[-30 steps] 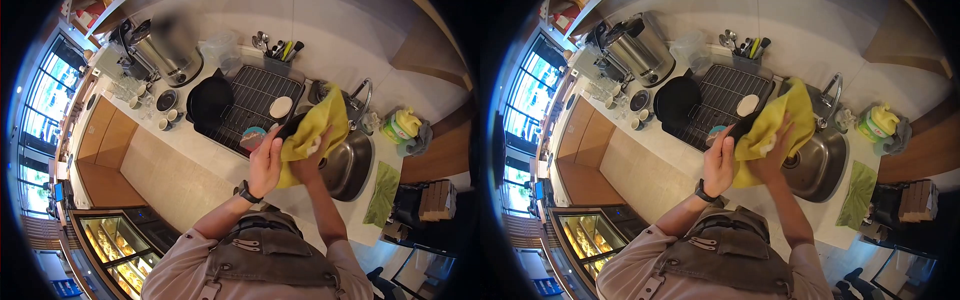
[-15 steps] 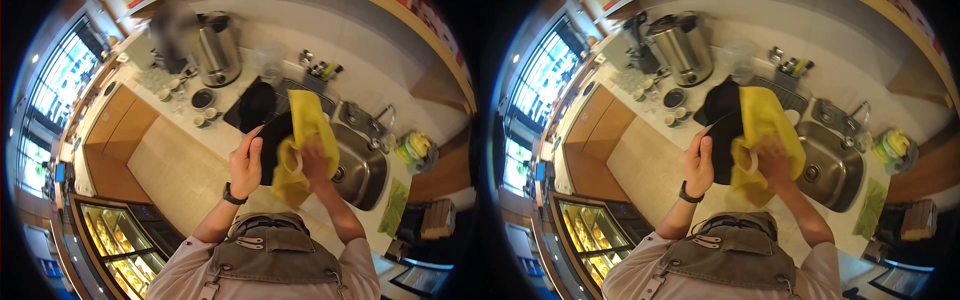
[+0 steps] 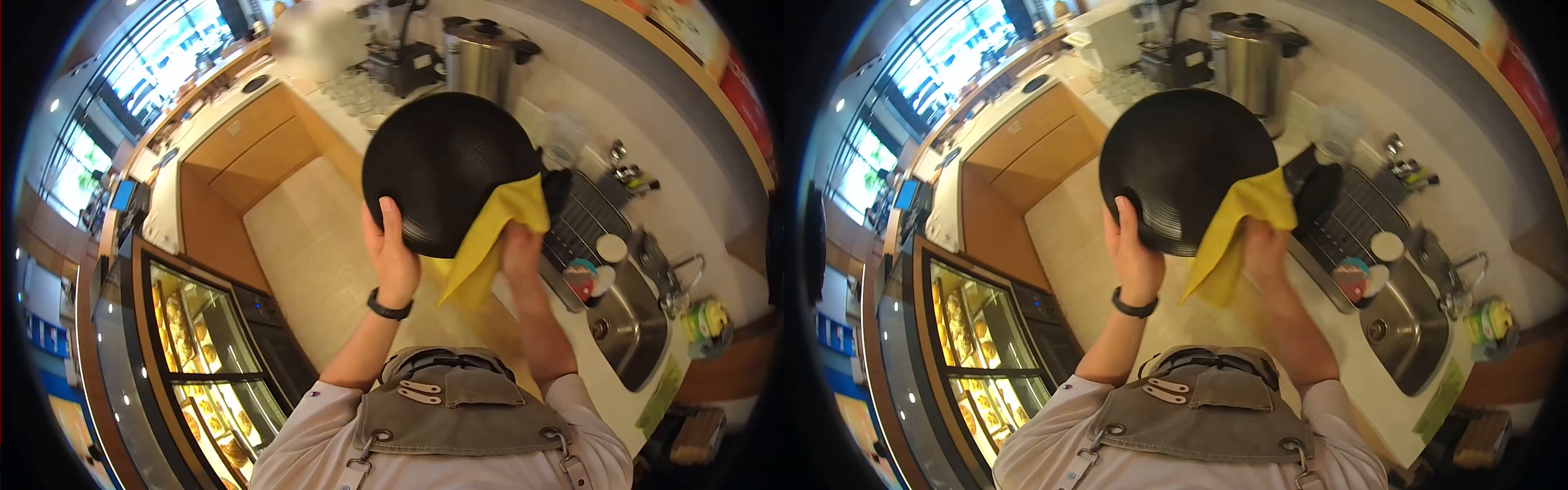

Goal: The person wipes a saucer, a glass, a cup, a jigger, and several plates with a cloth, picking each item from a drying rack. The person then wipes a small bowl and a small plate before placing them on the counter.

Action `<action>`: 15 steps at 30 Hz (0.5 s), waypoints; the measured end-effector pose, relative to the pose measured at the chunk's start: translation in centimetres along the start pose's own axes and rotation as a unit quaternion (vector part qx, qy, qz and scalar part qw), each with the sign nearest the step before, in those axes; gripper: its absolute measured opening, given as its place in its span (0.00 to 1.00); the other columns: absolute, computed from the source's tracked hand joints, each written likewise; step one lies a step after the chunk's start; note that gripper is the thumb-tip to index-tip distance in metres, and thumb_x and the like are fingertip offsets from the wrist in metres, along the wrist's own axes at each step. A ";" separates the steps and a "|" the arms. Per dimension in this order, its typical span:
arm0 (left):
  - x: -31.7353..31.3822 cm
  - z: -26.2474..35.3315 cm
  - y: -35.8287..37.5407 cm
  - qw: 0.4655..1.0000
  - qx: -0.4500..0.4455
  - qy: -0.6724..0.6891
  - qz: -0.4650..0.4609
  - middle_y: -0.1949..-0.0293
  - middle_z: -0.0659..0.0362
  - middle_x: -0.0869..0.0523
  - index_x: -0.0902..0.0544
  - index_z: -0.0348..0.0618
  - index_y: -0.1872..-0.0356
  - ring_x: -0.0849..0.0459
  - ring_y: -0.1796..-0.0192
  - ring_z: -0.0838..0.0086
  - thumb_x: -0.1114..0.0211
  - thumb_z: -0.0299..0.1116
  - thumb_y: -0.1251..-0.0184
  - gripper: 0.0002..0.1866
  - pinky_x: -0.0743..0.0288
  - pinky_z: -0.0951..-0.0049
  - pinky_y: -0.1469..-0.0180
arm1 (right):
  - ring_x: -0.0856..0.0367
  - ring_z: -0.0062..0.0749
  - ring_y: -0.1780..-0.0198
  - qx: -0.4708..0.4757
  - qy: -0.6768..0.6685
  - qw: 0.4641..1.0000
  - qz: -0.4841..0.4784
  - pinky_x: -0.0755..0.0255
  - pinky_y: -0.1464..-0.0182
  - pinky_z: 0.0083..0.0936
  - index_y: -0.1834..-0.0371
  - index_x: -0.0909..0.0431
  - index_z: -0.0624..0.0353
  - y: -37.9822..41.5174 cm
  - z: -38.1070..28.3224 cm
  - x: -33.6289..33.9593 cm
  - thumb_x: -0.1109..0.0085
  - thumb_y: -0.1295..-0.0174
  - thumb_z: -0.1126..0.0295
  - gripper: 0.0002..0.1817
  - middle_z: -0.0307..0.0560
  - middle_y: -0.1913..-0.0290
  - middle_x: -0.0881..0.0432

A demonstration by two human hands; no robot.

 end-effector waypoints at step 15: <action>9.9 9.1 -13.7 0.998 -0.044 -0.038 -0.024 0.46 0.54 0.16 0.27 0.34 0.36 0.16 0.47 0.73 0.34 0.33 0.26 0.23 0.22 0.71 0.43 | 0.20 0.32 0.47 0.031 -0.067 0.991 -0.110 0.26 0.43 0.29 0.45 0.21 0.68 -6.4 4.4 -21.3 0.47 0.30 0.74 0.14 0.47 0.46 0.18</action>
Point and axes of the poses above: each hand's wrist, its own y-axis away from the middle knuckle, its own x-axis out of the back of the hand, z = x × y, the point moved 10 cm from there along -y, towards the middle knuckle
